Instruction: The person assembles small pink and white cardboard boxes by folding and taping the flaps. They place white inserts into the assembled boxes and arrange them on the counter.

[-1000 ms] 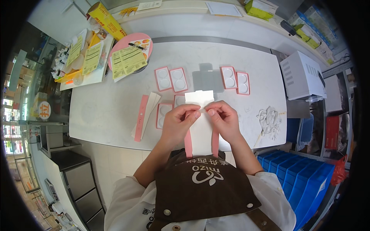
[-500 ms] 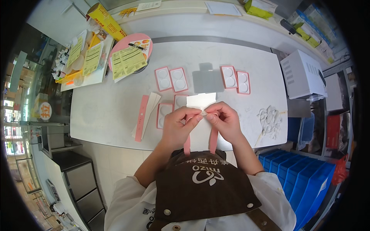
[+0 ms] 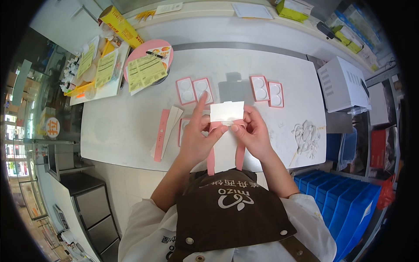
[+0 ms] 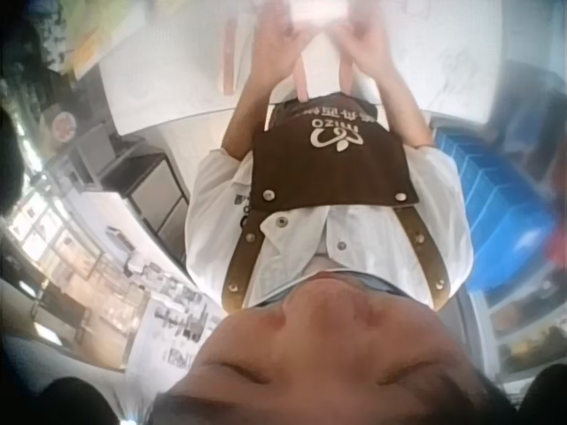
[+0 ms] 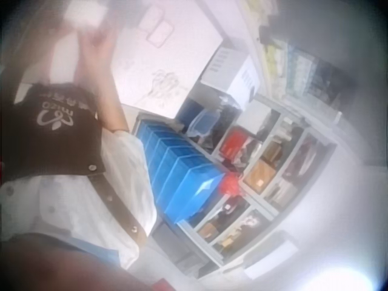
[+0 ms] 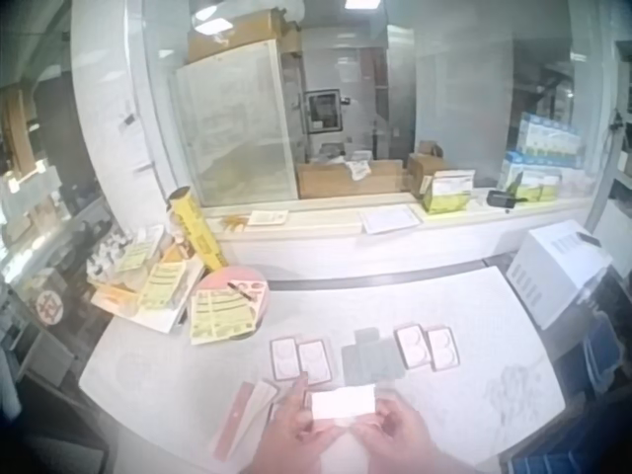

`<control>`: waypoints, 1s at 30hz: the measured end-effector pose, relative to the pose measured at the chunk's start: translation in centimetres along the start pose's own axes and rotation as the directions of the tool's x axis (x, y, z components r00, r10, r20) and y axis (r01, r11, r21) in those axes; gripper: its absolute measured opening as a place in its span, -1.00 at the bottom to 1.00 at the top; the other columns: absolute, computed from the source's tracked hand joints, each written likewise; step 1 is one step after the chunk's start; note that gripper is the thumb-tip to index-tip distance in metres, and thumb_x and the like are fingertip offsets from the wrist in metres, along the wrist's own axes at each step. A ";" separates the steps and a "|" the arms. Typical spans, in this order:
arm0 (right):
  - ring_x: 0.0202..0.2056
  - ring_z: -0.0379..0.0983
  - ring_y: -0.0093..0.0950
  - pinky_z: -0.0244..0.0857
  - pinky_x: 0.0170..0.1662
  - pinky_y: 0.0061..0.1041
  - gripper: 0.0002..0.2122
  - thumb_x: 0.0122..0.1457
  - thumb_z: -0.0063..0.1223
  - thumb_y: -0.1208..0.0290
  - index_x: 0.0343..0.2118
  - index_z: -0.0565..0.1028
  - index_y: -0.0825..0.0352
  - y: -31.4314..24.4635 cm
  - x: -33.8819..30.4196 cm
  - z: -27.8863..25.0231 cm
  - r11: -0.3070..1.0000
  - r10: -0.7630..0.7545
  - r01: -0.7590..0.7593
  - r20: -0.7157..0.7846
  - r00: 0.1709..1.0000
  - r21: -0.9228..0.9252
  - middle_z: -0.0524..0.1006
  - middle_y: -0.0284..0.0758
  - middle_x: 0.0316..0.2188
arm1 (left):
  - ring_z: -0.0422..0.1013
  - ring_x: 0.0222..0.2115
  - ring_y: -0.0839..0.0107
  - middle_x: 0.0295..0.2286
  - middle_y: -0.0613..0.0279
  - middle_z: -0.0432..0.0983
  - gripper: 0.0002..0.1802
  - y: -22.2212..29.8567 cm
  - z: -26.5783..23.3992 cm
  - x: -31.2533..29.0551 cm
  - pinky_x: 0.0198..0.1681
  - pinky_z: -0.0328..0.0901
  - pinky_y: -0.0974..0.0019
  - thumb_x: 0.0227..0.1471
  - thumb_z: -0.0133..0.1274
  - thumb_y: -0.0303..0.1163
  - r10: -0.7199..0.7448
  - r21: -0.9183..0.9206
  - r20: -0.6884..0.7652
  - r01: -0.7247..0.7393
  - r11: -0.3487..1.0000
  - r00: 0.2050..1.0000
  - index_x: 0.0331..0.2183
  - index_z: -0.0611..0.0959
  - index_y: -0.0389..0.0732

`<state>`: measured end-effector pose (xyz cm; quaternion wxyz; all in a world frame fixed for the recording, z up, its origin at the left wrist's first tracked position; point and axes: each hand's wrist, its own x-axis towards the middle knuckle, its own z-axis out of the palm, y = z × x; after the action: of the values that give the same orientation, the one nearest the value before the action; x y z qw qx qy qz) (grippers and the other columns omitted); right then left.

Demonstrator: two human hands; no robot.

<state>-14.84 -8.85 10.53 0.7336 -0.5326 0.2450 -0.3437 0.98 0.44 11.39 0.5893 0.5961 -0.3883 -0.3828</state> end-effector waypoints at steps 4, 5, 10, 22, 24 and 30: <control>-0.17 0.46 -0.68 0.37 -0.08 -0.60 -0.82 0.35 0.16 0.49 -0.07 0.42 0.35 1.5 0.0 -2.4 0.988 0.055 -0.036 0.122 0.991 -0.147 0.56 -0.36 -0.18 | 0.57 -0.38 0.48 -0.36 0.26 0.68 -0.77 -0.3 -1.4 0.6 -0.27 0.44 0.39 0.11 0.30 -0.40 0.072 0.258 0.129 -0.103 0.961 0.989 -0.17 0.76 -0.22; -0.17 0.46 -0.68 0.37 -0.08 -0.60 -0.83 0.35 0.15 0.49 -0.07 0.43 0.35 1.9 0.0 -2.6 0.989 0.059 -0.041 0.123 0.991 -0.145 0.56 -0.37 -0.17 | 0.58 -0.39 0.45 -0.35 0.28 0.69 -0.79 -0.2 -1.6 0.9 -0.28 0.44 0.37 0.10 0.30 -0.40 0.148 0.332 0.167 -0.197 0.923 0.975 -0.19 0.76 -0.21; -0.16 0.47 -0.67 0.38 -0.07 -0.61 -0.83 0.35 0.16 0.49 -0.08 0.44 0.34 1.6 0.5 -2.9 0.986 0.110 -0.085 0.178 0.978 -0.143 0.54 -0.41 -0.16 | 0.60 -0.36 0.36 -0.31 0.36 0.69 -0.82 0.8 -3.1 2.8 -0.33 0.45 0.33 -0.05 0.33 -0.37 0.496 0.642 0.449 -0.655 0.399 0.743 -0.32 0.72 -0.16; -0.38 0.46 -0.62 0.37 -0.27 -0.55 -0.81 0.23 0.29 0.45 -0.19 0.49 0.34 -1.1 1.0 -2.4 0.888 0.210 -0.147 0.101 0.972 -0.436 0.56 -0.42 -0.40 | 0.58 -0.37 0.37 -0.27 0.34 0.68 -0.73 0.7 -2.8 3.4 -0.35 0.43 0.32 -0.05 0.32 -0.40 0.341 0.590 0.507 -0.607 0.532 0.791 -0.21 0.72 -0.11; -0.41 0.46 -0.60 0.37 -0.29 -0.54 -0.83 0.24 0.27 0.47 -0.23 0.48 0.34 -0.7 0.9 -2.6 0.871 0.159 -0.092 0.100 0.982 -0.483 0.56 -0.39 -0.42 | 0.57 -0.39 0.38 -0.31 0.39 0.65 -0.72 1.7 -2.7 2.5 -0.35 0.43 0.33 0.04 0.28 -0.42 0.156 0.551 0.477 -0.433 0.713 0.865 -0.15 0.72 -0.06; -0.35 0.52 -0.57 0.43 -0.22 -0.52 -0.89 0.24 0.21 0.57 -0.26 0.47 0.37 -0.6 1.3 -1.9 0.775 0.056 0.012 0.088 0.995 -0.631 0.58 -0.33 -0.39 | 0.57 -0.45 0.41 -0.35 0.39 0.69 -0.81 -1.3 -1.9 2.4 -0.44 0.42 0.37 0.10 0.23 -0.46 0.417 0.559 0.294 -0.509 0.655 0.860 -0.20 0.77 -0.06</control>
<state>-15.50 -11.11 10.51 0.5283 -0.7615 0.3143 -0.2055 3.68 -0.97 10.07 0.4097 0.6078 -0.6711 -0.1113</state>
